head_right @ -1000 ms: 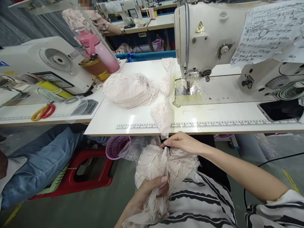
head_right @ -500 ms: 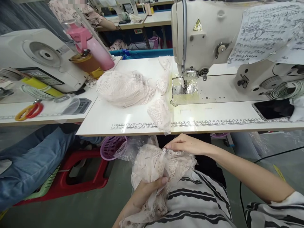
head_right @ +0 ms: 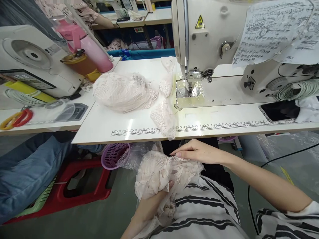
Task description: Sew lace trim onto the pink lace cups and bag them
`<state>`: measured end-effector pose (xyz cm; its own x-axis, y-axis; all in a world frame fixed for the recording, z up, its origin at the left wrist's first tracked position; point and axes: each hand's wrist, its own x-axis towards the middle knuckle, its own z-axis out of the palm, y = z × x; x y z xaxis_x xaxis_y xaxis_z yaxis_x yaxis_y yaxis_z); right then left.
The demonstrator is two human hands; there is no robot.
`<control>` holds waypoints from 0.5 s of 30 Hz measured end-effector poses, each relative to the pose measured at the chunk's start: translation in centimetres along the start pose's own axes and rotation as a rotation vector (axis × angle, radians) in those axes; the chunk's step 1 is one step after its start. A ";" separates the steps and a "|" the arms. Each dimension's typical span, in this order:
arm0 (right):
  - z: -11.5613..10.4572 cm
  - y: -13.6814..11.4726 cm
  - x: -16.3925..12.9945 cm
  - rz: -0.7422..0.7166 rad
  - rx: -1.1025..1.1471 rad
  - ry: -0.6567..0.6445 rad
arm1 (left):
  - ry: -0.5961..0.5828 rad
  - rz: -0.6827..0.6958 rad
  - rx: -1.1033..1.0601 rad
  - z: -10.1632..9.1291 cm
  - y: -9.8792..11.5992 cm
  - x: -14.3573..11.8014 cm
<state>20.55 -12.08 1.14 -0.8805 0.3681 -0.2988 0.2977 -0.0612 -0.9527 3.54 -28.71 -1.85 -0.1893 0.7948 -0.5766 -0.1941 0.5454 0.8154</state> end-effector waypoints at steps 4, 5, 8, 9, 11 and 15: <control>-0.1 -0.5 -0.6 -0.011 -0.102 -0.012 | -0.033 0.078 0.113 -0.2 -0.5 0.1; 0.0 -0.7 -0.7 -0.014 -0.129 -0.011 | -0.054 0.108 0.126 -0.1 -0.4 0.0; 0.1 -1.1 -0.7 -0.033 -0.189 -0.001 | -0.103 0.164 0.164 0.0 0.0 0.0; 0.2 -1.2 -0.7 -0.040 -0.205 0.004 | -0.107 0.164 0.177 -0.1 0.0 0.0; 0.3 -1.4 -0.6 -0.045 -0.238 0.015 | -0.084 0.130 0.203 -0.2 -0.4 0.0; 0.3 -1.6 -0.4 -0.043 -0.314 0.041 | -0.003 0.028 0.206 -0.7 -1.6 0.1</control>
<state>20.33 -12.43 2.79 -0.8812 0.4013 -0.2499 0.3652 0.2421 -0.8989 3.13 -29.68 -3.27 -0.1889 0.8112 -0.5535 0.0122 0.5655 0.8246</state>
